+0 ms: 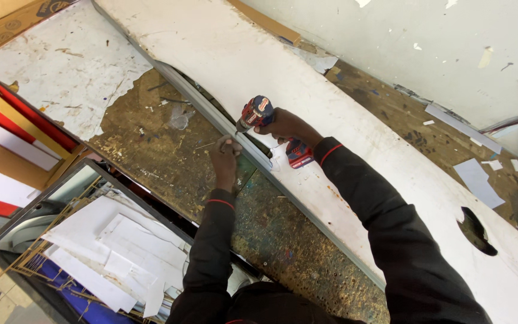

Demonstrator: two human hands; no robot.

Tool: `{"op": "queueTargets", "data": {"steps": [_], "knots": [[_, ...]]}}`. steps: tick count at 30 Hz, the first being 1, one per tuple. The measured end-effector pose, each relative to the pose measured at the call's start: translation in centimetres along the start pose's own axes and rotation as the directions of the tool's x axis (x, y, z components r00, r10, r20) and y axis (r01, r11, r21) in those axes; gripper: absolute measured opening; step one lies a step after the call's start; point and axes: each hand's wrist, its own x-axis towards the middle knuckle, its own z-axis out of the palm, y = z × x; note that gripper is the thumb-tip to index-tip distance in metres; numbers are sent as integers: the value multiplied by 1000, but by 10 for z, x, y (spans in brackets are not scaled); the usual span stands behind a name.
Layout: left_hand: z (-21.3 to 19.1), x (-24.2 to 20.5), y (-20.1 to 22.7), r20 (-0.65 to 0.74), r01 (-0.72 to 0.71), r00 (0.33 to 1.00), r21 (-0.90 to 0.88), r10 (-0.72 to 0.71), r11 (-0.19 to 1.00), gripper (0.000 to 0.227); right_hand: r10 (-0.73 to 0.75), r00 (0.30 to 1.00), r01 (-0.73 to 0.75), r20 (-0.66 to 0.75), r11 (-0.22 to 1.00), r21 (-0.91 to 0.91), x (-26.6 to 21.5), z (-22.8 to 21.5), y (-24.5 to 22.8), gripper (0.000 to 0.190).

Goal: The person uses a cordless drill to drive screws into a white board placed on a workbench. They repeatedly position screws and operate the drill to fasten them into the board's surface.

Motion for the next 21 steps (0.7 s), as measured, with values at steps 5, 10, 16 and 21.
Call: {"op": "queueTargets", "data": {"steps": [5,10,16,21], "knots": [[-6,6,8,-20,-63,998,45,64,997,30,-14,1000,14,-11,1000,-8,-1,3,3,45],[-5,14,15,-64,-41,996,185,54,982,24,-17,999,15,-28,999,-50,-5,5,0,46],[-1,28,23,-17,-26,999,270,32,962,22,-44,999,43,-18,998,-41,-7,4,-2,45],[-10,30,27,85,-130,991,424,103,896,25,-36,999,36,-18,999,-38,-9,4,-2,44]]}}
